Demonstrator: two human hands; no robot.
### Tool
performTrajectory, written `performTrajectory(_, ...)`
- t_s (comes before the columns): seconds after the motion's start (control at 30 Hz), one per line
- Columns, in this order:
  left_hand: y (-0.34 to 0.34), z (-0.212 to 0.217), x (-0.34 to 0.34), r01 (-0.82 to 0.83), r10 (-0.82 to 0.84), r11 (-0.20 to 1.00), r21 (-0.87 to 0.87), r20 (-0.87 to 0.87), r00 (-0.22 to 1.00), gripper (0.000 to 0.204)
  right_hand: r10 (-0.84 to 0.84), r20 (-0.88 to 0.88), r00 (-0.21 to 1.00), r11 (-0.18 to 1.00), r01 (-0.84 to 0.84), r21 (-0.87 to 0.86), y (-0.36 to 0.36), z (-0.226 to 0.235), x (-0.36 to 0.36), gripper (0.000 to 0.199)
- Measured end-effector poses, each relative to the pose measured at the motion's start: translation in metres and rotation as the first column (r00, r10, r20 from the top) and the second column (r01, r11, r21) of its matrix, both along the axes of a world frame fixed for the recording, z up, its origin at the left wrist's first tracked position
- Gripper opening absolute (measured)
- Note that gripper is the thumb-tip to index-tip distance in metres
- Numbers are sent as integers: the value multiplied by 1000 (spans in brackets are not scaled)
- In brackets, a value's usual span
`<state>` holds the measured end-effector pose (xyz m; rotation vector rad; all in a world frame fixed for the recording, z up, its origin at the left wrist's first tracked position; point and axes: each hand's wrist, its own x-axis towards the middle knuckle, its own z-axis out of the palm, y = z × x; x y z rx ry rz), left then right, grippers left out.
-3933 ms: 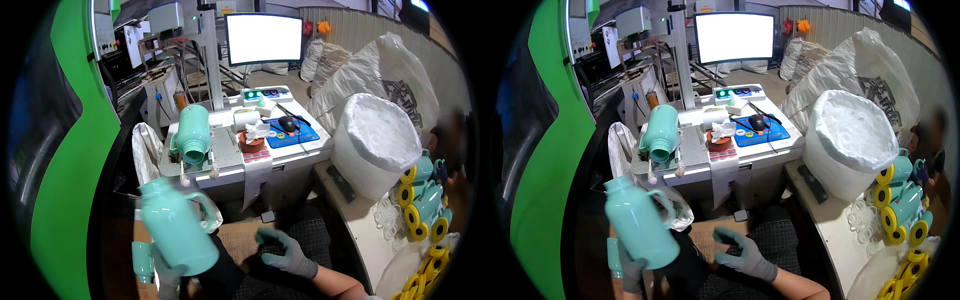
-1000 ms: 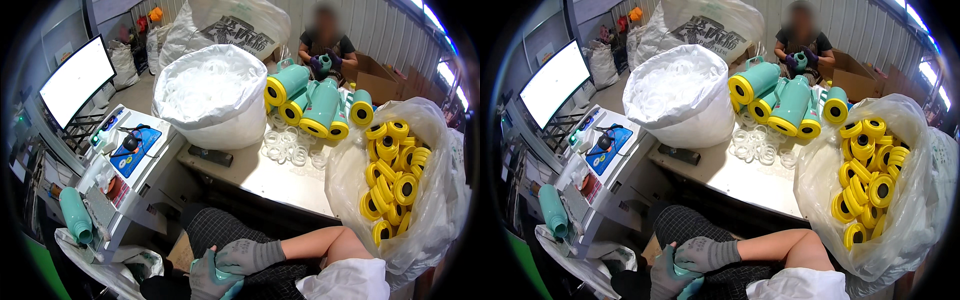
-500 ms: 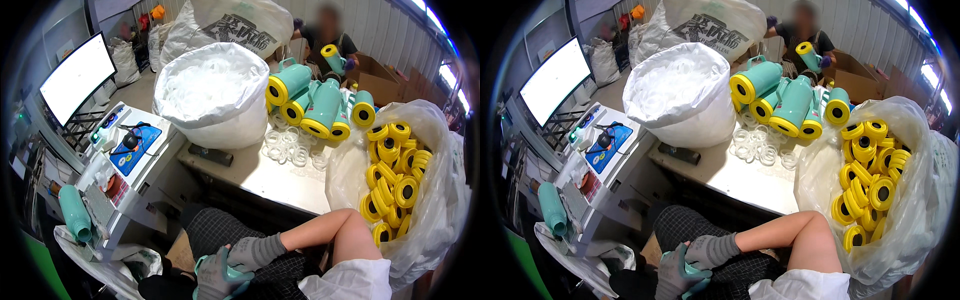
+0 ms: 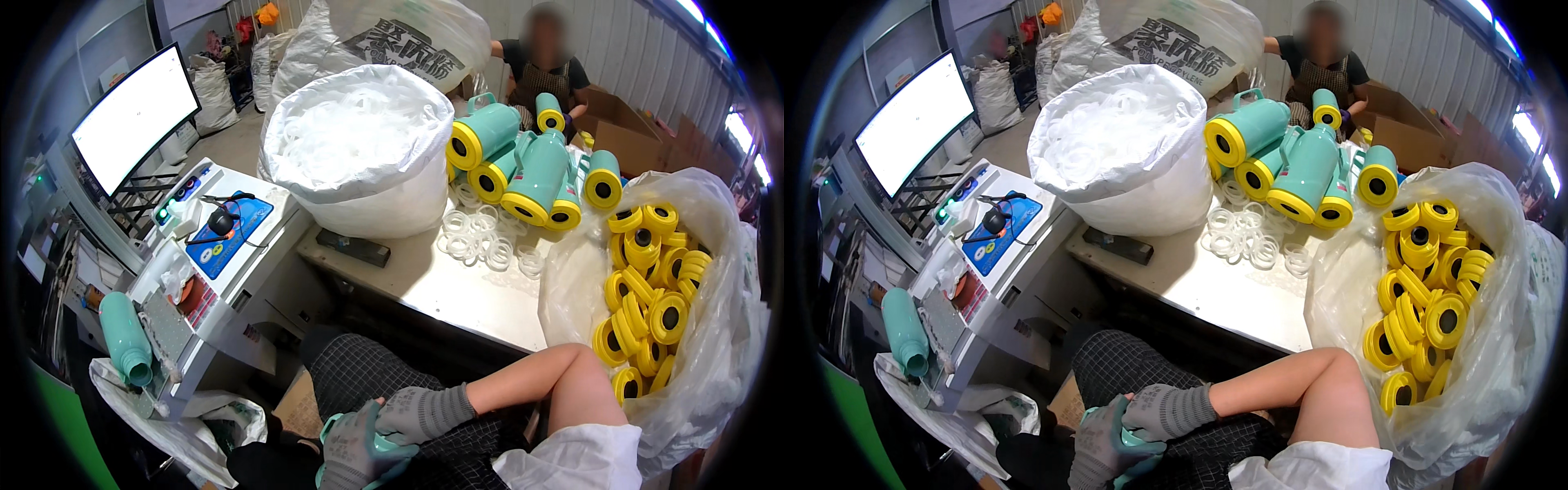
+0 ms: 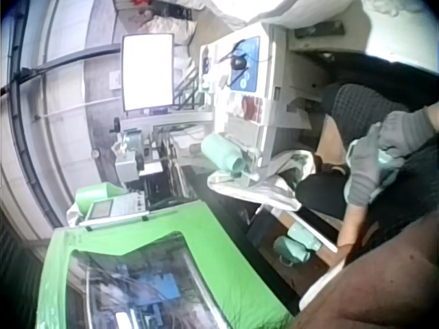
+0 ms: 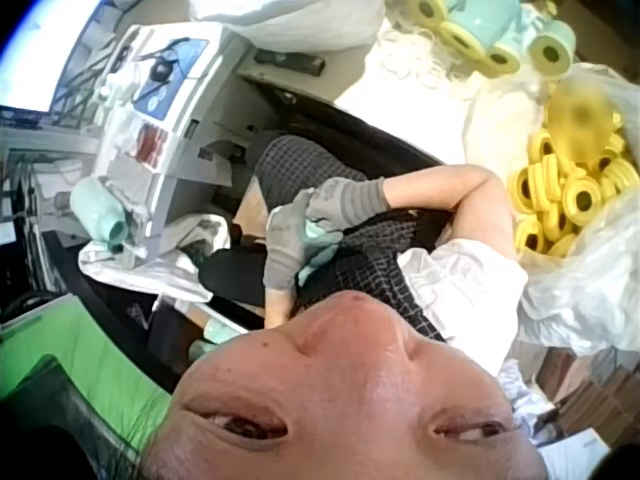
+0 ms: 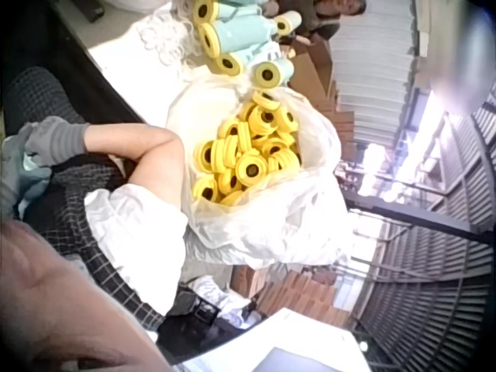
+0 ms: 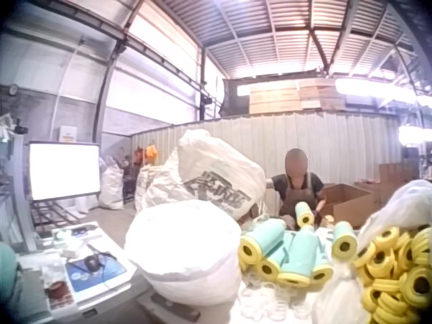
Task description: The person assembles teal kettles by inserting a white plastic ring into the opening, applying a label to the body, and screwing on a yellow lid. The person handles the kettles one at a time, placing the finished units on a nearby table.
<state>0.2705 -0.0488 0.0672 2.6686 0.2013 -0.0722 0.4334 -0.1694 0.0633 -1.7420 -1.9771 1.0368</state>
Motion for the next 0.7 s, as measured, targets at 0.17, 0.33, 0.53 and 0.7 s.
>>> performTrajectory(0.17,7,5,-7,61,-36,996,-66,324,945,94,55,72,996,998,-56,10,6,0,-3,25)
performTrajectory(0.33,3,1,-2,4,3,993,-117,61,998,94,32,138,990,999,-29,-20,-4,2,0,24)
performTrajectory(0.53,8,4,-13,-69,57,983,-169,-78,995,100,82,249,965,992,-103,71,5,5,-6,23)
performTrajectory(0.7,11,3,-12,-60,27,974,-219,-152,988,102,104,301,948,991,-123,44,6,6,-8,24)
